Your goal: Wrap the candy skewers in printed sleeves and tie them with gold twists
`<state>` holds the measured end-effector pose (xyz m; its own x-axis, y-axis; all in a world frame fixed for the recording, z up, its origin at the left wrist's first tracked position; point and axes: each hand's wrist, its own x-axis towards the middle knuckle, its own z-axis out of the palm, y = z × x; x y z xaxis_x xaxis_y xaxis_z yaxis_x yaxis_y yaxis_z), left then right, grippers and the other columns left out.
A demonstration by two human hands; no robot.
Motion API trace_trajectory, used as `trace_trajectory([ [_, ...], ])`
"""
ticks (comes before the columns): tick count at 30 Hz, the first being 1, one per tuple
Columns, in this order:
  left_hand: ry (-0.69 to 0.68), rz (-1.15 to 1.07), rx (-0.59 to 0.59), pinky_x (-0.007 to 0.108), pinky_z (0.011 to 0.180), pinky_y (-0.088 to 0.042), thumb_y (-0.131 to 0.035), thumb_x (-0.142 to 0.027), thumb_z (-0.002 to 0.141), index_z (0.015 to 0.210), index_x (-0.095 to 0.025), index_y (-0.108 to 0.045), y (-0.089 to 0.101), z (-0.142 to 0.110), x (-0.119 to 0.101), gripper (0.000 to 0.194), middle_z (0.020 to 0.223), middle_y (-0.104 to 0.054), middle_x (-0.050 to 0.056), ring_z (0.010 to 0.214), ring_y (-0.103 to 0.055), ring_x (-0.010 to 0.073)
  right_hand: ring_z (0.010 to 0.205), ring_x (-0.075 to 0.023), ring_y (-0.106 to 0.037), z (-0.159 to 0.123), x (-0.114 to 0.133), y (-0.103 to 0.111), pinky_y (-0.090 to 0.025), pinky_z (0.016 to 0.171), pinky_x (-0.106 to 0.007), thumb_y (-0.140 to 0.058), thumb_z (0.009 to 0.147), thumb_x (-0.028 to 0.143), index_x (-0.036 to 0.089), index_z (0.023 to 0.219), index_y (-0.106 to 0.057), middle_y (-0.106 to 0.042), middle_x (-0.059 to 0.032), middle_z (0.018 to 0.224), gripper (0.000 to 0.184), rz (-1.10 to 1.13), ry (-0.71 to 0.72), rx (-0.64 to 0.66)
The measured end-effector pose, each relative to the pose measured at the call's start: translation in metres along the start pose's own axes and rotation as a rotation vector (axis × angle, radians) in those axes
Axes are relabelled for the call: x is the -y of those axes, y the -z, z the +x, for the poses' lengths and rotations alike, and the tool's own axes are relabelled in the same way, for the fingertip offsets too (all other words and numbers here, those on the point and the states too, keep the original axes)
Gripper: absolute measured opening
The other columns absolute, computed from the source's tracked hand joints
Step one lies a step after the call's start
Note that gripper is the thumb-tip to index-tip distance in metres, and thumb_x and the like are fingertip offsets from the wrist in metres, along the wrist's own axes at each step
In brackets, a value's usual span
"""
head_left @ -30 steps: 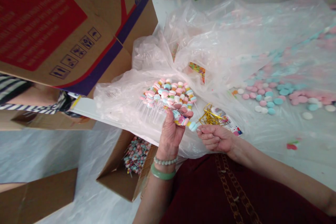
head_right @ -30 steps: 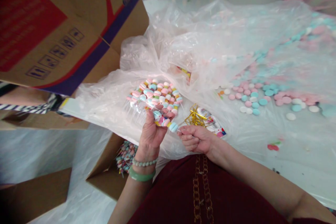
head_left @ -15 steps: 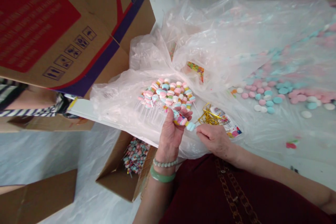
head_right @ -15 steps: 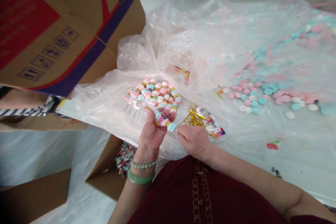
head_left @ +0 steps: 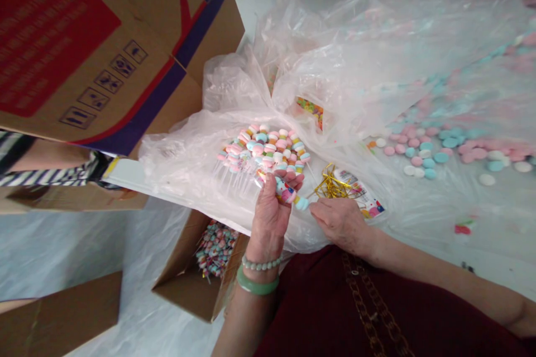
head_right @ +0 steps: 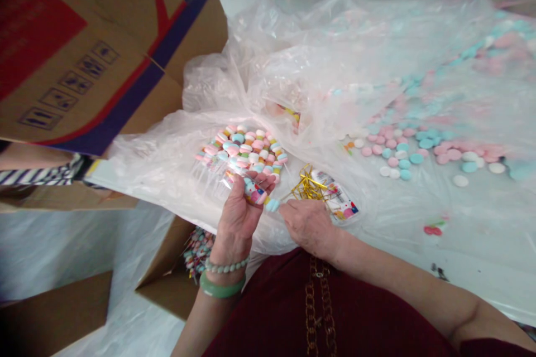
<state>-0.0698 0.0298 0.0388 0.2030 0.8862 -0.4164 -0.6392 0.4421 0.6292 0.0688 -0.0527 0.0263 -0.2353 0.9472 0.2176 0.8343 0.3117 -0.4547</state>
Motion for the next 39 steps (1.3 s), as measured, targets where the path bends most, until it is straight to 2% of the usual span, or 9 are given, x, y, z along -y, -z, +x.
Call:
trace_trajectory([
  [6,-0.003,0.007,0.059,0.039,0.091,-0.049,-0.066,-0.045,0.08,0.083,-0.015,-0.064,-0.002,-0.002,0.008,0.03,0.074,-0.065,0.002,0.077,-0.065,0.0163,0.067,-0.0129,-0.052,0.005,-0.005,-0.001,-0.028,0.058,-0.025,-0.048,0.087,0.019,0.018,0.073,-0.063,-0.062,-0.002,0.071,0.021,0.337,-0.179,0.107],
  [10,0.029,-0.027,0.003,0.038,0.086,-0.051,-0.066,-0.045,0.08,0.08,-0.014,-0.064,0.0,-0.001,0.007,0.031,0.072,-0.064,0.002,0.071,-0.063,0.0141,0.057,-0.0103,-0.044,0.012,-0.008,0.002,-0.029,0.054,-0.023,-0.054,0.079,0.026,0.019,0.068,-0.06,-0.05,0.0031,0.058,0.015,0.904,-0.48,0.169],
  [14,0.108,-0.015,-0.001,0.036,0.081,-0.053,-0.067,-0.043,0.079,0.082,-0.014,-0.065,0.006,0.001,0.004,0.03,0.076,-0.066,0.004,0.076,-0.065,0.0175,0.043,-0.0064,-0.026,0.015,-0.01,0.006,-0.017,0.043,-0.022,-0.064,0.07,0.033,0.017,0.073,-0.062,-0.037,0.0083,0.048,0.016,1.379,-0.817,0.202],
  [19,0.022,-0.014,0.033,0.033,0.084,-0.051,-0.072,-0.037,0.076,0.08,-0.015,-0.064,0.006,-0.001,0.005,0.024,0.076,-0.065,0.002,0.077,-0.064,0.0149,0.045,-0.0063,-0.03,0.016,-0.01,0.009,-0.019,0.044,-0.022,-0.061,0.069,0.029,0.016,0.063,-0.062,-0.04,0.0072,0.047,0.014,1.259,-0.744,0.268],
  [22,-0.009,0.057,0.047,0.031,0.075,-0.052,-0.074,-0.041,0.073,0.08,-0.016,-0.064,-0.001,-0.005,0.01,0.028,0.072,-0.063,0.001,0.072,-0.064,0.015,0.047,-0.0073,-0.033,0.02,-0.006,0.009,-0.021,0.046,-0.023,-0.058,0.068,0.027,0.017,0.059,-0.061,-0.041,0.0065,0.048,0.014,1.174,-0.697,0.262],
  [27,0.044,0.087,0.061,0.028,0.066,-0.051,-0.07,-0.049,0.075,0.074,-0.016,-0.06,-0.007,-0.008,0.016,0.034,0.067,-0.059,0.0,0.066,-0.062,0.0151,0.05,-0.008,-0.035,0.023,-0.002,0.005,-0.024,0.049,-0.023,-0.057,0.069,0.025,0.016,0.057,-0.058,-0.041,0.0059,0.05,0.015,1.124,-0.666,0.167],
  [32,0.172,-0.04,0.03,0.039,0.083,-0.051,-0.069,-0.049,0.075,0.09,-0.016,-0.064,0.001,-0.002,0.001,0.036,0.089,-0.067,0.006,0.087,-0.065,0.0221,0.05,-0.008,-0.037,0.019,-0.005,0.003,-0.025,0.049,-0.023,-0.057,0.074,0.028,0.016,0.067,-0.062,-0.043,0.0059,0.051,0.014,1.177,-0.608,0.191],
  [35,0.124,-0.107,-0.018,0.042,0.088,-0.048,-0.065,-0.045,0.08,0.092,-0.017,-0.065,0.003,0.002,-0.01,0.031,0.089,-0.067,0.005,0.09,-0.064,0.0214,0.045,-0.0068,-0.033,0.019,-0.005,0.003,-0.022,0.045,-0.022,-0.059,0.073,0.03,0.016,0.068,-0.062,-0.042,0.0068,0.048,0.015,1.253,-0.659,0.259],
  [39,0.095,-0.117,-0.019,0.036,0.085,-0.049,-0.061,-0.038,0.085,0.086,-0.018,-0.064,-0.001,0.003,-0.013,0.02,0.072,-0.061,0.0,0.069,-0.059,0.0131,0.04,-0.0048,-0.027,0.02,-0.004,0.003,-0.015,0.041,-0.021,-0.064,0.07,0.031,0.015,0.069,-0.061,-0.04,0.008,0.045,0.016,1.402,-0.782,0.275],
])
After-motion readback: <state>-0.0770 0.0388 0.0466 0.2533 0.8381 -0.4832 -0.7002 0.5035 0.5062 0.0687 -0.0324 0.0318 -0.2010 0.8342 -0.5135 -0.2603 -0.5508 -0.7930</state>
